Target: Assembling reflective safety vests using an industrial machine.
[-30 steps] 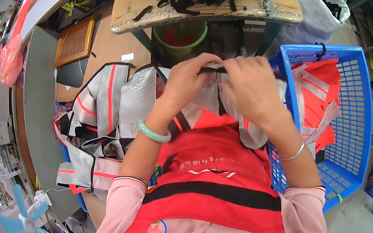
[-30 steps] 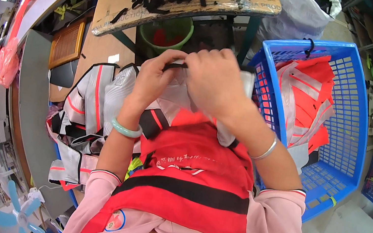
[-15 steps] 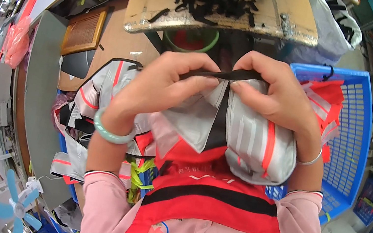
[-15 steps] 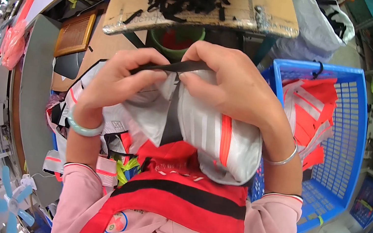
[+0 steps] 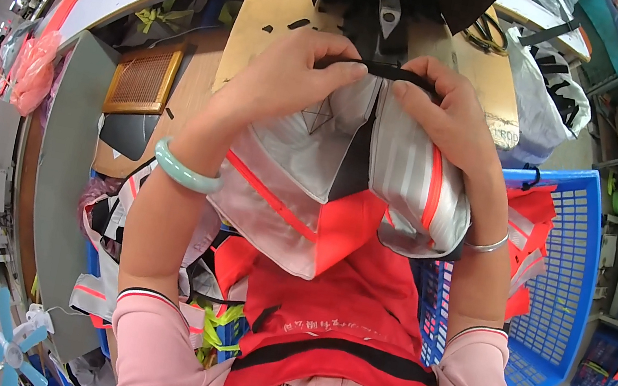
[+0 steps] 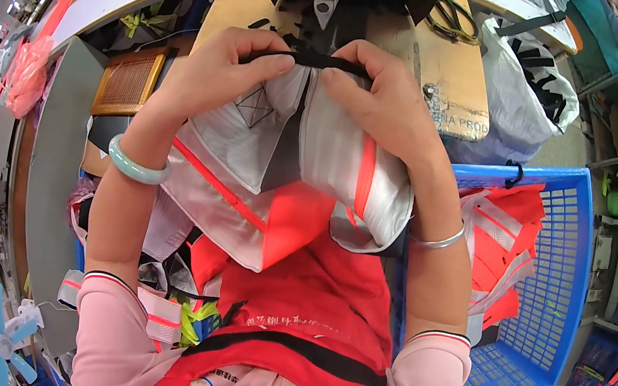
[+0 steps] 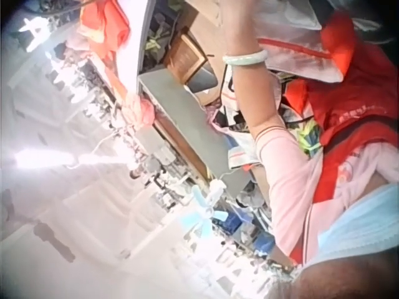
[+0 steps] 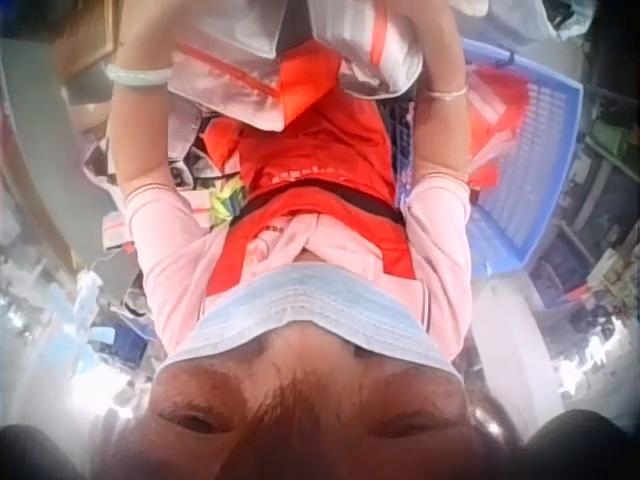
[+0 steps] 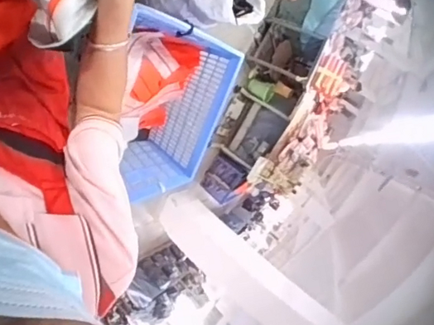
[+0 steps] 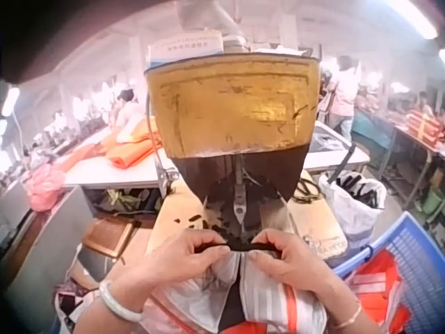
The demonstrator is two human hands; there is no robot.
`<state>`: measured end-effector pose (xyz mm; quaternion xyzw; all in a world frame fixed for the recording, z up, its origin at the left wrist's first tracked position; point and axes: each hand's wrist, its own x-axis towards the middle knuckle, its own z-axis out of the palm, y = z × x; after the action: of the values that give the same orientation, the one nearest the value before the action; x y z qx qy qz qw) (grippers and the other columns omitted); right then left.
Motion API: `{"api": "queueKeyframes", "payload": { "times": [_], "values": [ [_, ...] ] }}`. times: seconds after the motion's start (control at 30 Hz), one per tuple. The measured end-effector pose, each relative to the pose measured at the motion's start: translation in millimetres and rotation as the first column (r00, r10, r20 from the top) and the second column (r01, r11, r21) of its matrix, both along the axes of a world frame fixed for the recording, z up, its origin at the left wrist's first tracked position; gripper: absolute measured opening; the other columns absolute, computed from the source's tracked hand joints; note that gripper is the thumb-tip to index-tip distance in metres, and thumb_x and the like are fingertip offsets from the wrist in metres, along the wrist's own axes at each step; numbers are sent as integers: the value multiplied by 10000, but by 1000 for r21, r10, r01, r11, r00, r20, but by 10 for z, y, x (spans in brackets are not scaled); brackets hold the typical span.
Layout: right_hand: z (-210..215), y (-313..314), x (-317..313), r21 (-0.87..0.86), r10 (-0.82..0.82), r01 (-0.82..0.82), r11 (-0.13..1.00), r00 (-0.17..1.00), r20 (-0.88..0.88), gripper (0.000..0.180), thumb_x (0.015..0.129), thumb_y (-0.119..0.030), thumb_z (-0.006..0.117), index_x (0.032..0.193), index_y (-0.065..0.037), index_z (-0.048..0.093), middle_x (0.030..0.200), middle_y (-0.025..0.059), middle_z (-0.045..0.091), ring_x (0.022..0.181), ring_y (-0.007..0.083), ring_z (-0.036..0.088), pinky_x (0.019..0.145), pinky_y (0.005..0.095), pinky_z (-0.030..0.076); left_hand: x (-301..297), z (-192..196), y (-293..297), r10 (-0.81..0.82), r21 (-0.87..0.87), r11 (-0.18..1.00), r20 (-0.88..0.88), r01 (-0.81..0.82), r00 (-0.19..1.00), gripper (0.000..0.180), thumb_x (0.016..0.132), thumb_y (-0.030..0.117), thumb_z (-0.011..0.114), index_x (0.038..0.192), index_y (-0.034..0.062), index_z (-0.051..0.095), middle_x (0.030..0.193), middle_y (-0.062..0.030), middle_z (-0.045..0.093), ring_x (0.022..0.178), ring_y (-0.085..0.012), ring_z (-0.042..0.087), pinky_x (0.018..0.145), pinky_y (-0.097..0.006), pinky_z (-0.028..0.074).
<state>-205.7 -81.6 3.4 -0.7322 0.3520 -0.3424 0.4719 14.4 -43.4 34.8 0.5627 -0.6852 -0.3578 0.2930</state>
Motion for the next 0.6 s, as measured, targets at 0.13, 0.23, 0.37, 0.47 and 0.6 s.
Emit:
{"api": "queueKeyframes", "payload": {
  "times": [0.13, 0.23, 0.37, 0.47, 0.6],
  "values": [
    [-157, -241, 28, 9, 0, 0, 1000, 997, -73, 274, 864, -245, 625, 965, 9, 611, 753, -2, 568, 710, 61, 497, 624, 248, 425, 48, -111, -226, -6, 46, 999, 29, 4, 1000, 310, 898, 257, 620, 1006, -32, 653, 771, 9, 602, 724, -62, 507, 662, -230, 419],
    [-219, -339, 55, 7, -11, 12, 1000, 998, -68, 280, 867, -251, 622, 972, 9, 616, 759, 2, 573, 717, 66, 502, 639, 248, 427, 67, -198, -351, 19, 78, 997, 21, -21, 1000, 336, 897, 261, 626, 1032, -45, 655, 823, -10, 636, 760, -66, 535, 704, -232, 441],
    [-153, -383, 86, 85, -9, 11, 996, 1000, -28, 284, 868, -253, 622, 977, 9, 619, 776, 2, 580, 732, 69, 510, 668, 240, 431, 92, -208, -446, 2, 50, 999, 44, -5, 999, 357, 895, 262, 636, 1058, -55, 655, 884, -25, 663, 805, -72, 566, 746, -236, 460],
    [-204, -458, 77, 97, 21, -17, 995, 999, -39, 292, 869, -256, 624, 985, 12, 617, 795, 0, 587, 745, 67, 517, 676, 235, 434, 71, -231, -474, 23, 72, 997, 39, -26, 999, 355, 895, 258, 637, 1060, -57, 653, 893, -26, 664, 818, -77, 574, 755, -235, 462],
    [-217, -509, 90, 108, 47, -43, 993, 998, -32, 294, 868, -255, 627, 988, 12, 617, 805, -1, 591, 750, 63, 520, 677, 234, 434, 110, -292, -526, 13, 64, 998, -15, -13, 1000, 353, 897, 257, 634, 1067, -52, 655, 900, -29, 664, 826, -80, 575, 763, -233, 460]
  ]
}}
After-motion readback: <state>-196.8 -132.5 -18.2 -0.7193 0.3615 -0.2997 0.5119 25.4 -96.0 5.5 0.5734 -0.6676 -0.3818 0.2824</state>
